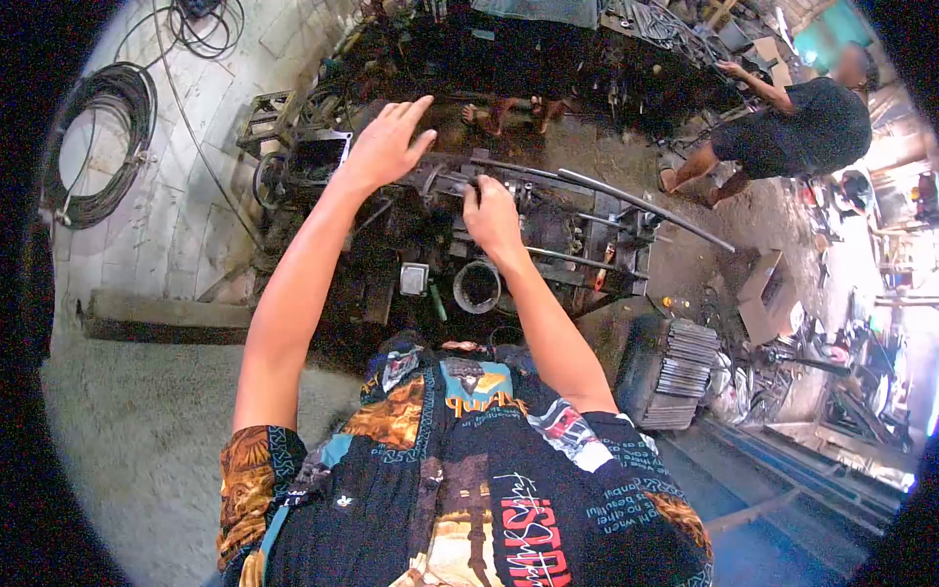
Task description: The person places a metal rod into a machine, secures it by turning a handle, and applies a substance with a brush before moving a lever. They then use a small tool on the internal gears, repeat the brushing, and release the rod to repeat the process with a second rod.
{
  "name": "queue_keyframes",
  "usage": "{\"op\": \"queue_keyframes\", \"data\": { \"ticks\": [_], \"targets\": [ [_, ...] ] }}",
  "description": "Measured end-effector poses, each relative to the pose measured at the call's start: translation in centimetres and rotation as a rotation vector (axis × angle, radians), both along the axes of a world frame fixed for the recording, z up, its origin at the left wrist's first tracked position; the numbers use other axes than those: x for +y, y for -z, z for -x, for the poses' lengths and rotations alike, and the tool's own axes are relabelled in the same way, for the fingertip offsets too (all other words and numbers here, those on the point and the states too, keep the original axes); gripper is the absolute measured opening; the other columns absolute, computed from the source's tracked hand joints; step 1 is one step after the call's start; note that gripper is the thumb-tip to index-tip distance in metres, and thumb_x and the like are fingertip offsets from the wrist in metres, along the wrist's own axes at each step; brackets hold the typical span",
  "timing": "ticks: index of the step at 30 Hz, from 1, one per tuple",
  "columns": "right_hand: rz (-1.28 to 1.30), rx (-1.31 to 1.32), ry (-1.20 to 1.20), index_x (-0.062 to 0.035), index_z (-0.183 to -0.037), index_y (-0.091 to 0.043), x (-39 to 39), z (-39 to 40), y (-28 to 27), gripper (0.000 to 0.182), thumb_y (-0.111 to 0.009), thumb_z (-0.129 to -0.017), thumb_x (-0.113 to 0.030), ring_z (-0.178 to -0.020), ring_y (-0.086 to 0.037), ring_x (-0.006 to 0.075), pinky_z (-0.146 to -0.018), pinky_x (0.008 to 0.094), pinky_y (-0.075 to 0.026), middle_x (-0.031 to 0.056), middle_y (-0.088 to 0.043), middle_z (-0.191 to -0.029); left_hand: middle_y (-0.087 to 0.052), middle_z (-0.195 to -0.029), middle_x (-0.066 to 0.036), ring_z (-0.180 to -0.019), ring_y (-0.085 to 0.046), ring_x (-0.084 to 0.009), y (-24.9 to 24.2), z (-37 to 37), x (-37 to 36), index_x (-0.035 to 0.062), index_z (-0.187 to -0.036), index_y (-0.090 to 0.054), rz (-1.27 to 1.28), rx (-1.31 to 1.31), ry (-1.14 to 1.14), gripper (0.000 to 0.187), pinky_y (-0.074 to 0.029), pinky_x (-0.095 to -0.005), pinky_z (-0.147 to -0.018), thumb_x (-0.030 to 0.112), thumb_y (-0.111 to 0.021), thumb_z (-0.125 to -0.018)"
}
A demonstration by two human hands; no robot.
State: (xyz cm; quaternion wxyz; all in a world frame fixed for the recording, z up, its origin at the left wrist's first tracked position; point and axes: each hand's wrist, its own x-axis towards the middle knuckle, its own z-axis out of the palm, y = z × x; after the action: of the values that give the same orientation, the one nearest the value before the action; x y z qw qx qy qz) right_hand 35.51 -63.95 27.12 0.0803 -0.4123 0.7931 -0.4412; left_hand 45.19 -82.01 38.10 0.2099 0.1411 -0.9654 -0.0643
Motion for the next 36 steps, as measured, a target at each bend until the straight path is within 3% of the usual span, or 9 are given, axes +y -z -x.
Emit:
{"op": "queue_keyframes", "data": {
  "ticks": [3,9,15,18,23,26,29,31,36],
  "targets": [
    [-0.107,-0.166,-0.01,0.0063,-0.097,-0.063,-3.1,-3.9,-1.0,0.03,-0.056,-0.091,-0.023,-0.097,-0.06,0.0445,-0.087,0.0472,-0.047,0.0299,-0.064,-0.098,-0.054,-0.126,-0.024,-0.118,-0.049,-0.038,1.0,-4.2,-4.1,0.0005,-0.138,-0.042,-0.12,-0.075,-0.011,0.055,-0.04,-0.0427,-0.103,0.03,-0.056,-0.094],
    [-0.265,-0.309,0.087,0.0063,-0.098,-0.065,-8.7,-11.0,-1.4,0.038,-0.056,-0.09,-0.03,-0.092,-0.063,0.0445,-0.084,0.0463,-0.049,0.0289,-0.066,-0.093,-0.057,-0.121,-0.021,-0.114,-0.051,-0.0368,4.8,-11.1,-9.5,-0.0024,-0.134,-0.045,-0.182,-0.107,0.011,0.053,-0.044,-0.0433,-0.098,0.027,-0.058,-0.092],
    [-0.592,-0.803,0.181,0.0082,-0.093,-0.066,-12.9,-13.8,-1.3,0.049,-0.065,-0.082,-0.039,-0.095,-0.067,0.0384,-0.083,0.0427,-0.051,0.0286,-0.067,-0.096,-0.058,-0.12,-0.022,-0.113,-0.052,-0.0374,7.9,-15.0,-11.1,-0.003,-0.132,-0.047,-0.337,-0.155,0.013,0.052,-0.043,-0.0428,-0.098,0.027,-0.059,-0.09],
    [-0.585,-0.73,0.206,0.0082,-0.087,-0.066,-13.9,-13.9,4.2,0.038,-0.065,-0.078,-0.029,-0.089,-0.069,0.0363,-0.079,0.0423,-0.052,0.0282,-0.068,-0.088,-0.058,-0.119,-0.021,-0.112,-0.052,-0.0376,8.6,-16.1,-11.0,-0.0034,-0.132,-0.047,-0.378,-0.148,0.014,0.052,-0.044,-0.0425,-0.097,0.026,-0.059,-0.09],
    [-0.63,-0.7,0.209,0.0098,-0.087,-0.065,-14.5,-13.4,5.6,0.03,-0.059,-0.077,-0.018,-0.091,-0.068,0.0381,-0.079,0.0426,-0.051,0.029,-0.068,-0.091,-0.059,-0.112,-0.02,-0.108,-0.053,-0.0372,9.7,-17.3,-9.9,-0.0034,-0.131,-0.047,-0.389,-0.131,-0.042,0.052,-0.045,-0.0436,-0.094,0.023,-0.061,-0.089],
    [-0.689,-0.804,0.106,0.0111,-0.092,-0.064,-14.2,-13.1,2.1,0.031,-0.057,-0.079,-0.016,-0.098,-0.065,0.041,-0.083,0.044,-0.051,0.0315,-0.065,-0.099,-0.06,-0.11,-0.02,-0.106,-0.053,-0.0371,10.0,-18.0,-8.8,-0.0034,-0.129,-0.048,-0.394,-0.135,-0.111,0.051,-0.045,-0.0439,-0.092,0.023,-0.062,-0.088],
    [-0.702,-0.687,0.09,0.0117,-0.094,-0.063,-12.7,-13.8,-1.5,0.031,-0.056,-0.082,-0.016,-0.098,-0.064,0.0431,-0.084,0.0458,-0.051,0.0333,-0.064,-0.102,-0.06,-0.108,-0.02,-0.105,-0.054,-0.0366,10.5,-18.6,-7.9,-0.0034,-0.128,-0.048,-0.328,-0.135,-0.157,0.05,-0.046,-0.0434,-0.091,0.022,-0.063,-0.088],
    [-0.648,-0.467,0.073,0.0113,-0.097,-0.063,-11.4,-14.2,-4.6,0.032,-0.055,-0.085,-0.017,-0.1,-0.063,0.0434,-0.087,0.0477,-0.05,0.0348,-0.062,-0.105,-0.059,-0.106,-0.02,-0.104,-0.054,-0.0361,9.9,-18.5,-7.1,-0.0037,-0.127,-0.048,-0.329,-0.134,-0.189,0.05,-0.046,-0.043,-0.09,0.021,-0.064,-0.087],
    [-0.418,-0.314,0.038,0.0141,-0.084,-0.063,-10.1,-12.7,-6.2,0.031,-0.052,-0.087,-0.015,-0.087,-0.063,0.0491,-0.081,0.0496,-0.052,0.0369,-0.062,-0.087,-0.058,-0.104,-0.019,-0.101,-0.054,-0.0361,9.2,-17.9,-5.7,-0.0029,-0.128,-0.049,-0.297,-0.052,-0.215,0.05,-0.046,-0.0423,-0.09,0.019,-0.065,-0.086]
  ]
}}
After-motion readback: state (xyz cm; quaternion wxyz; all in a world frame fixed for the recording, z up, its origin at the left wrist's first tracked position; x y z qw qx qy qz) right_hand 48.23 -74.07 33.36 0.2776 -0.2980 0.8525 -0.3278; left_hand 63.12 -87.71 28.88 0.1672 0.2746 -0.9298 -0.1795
